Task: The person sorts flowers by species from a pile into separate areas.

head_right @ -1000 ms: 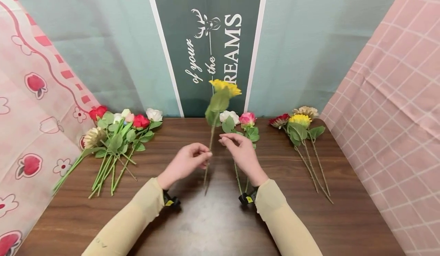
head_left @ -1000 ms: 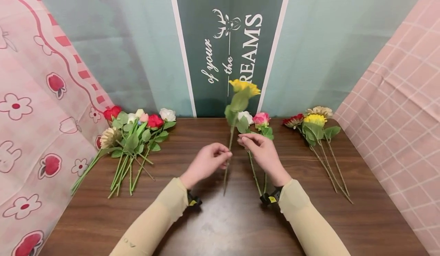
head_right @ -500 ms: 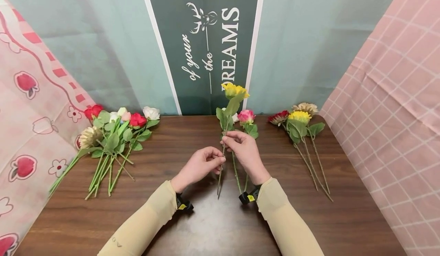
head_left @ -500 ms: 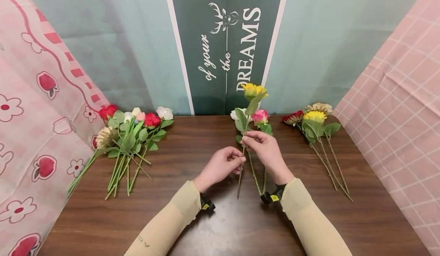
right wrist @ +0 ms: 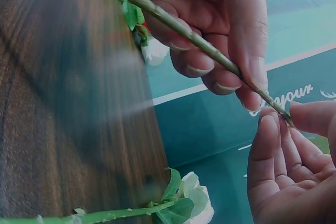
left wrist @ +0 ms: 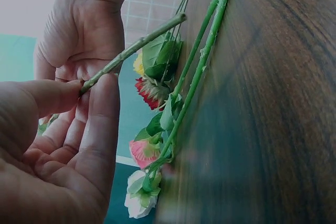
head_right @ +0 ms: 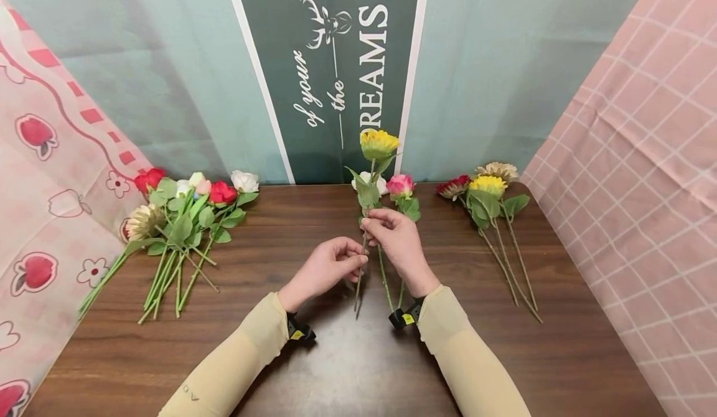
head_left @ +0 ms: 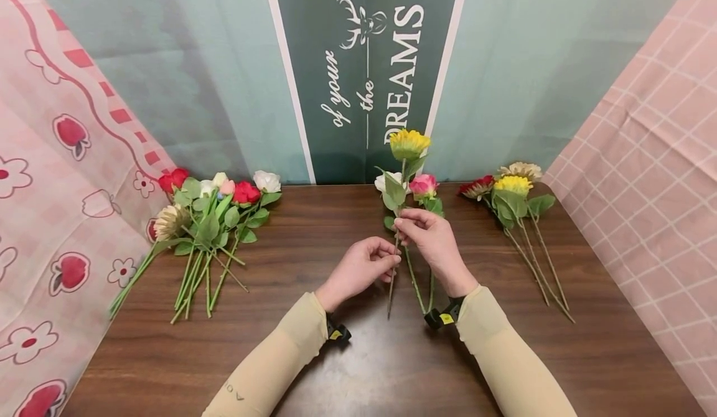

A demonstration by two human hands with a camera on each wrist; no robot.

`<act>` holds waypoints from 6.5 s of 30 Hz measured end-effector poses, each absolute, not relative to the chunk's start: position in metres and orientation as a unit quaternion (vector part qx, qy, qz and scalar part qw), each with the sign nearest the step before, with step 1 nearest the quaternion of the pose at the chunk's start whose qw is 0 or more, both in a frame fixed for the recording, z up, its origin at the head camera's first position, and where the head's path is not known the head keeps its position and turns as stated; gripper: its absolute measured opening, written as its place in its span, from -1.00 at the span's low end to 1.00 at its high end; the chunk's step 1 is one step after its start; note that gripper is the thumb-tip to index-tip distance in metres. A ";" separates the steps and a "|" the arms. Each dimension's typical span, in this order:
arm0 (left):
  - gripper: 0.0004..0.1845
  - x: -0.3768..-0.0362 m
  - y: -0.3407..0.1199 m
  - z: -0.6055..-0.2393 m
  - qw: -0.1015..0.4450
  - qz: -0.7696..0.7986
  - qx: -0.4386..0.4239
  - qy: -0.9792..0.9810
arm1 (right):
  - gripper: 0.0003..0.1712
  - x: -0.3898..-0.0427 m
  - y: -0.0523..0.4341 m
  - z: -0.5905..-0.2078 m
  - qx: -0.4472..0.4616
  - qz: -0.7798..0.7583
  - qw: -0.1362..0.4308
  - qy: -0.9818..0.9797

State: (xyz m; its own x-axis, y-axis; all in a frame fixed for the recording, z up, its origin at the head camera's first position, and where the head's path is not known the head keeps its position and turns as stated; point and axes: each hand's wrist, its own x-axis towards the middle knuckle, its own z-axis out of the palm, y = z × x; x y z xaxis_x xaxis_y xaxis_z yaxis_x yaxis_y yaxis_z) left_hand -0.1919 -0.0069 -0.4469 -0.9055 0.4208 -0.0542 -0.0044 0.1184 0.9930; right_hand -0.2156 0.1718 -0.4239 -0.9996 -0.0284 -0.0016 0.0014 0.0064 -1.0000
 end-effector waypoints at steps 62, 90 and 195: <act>-0.29 -0.182 -0.008 -0.437 -0.002 0.077 0.487 0.870 | -0.38 -0.190 0.431 -0.427 0.063 -0.216 -0.038 0.974; -0.81 -0.218 -0.324 -0.424 -0.083 0.174 -0.026 0.981 | -0.78 -0.181 0.117 -0.424 -0.319 -0.282 -0.053 0.903; -0.83 -0.199 -0.001 -0.437 0.135 0.621 0.164 0.755 | -0.71 -0.213 0.180 -0.424 -0.015 -0.745 0.007 0.667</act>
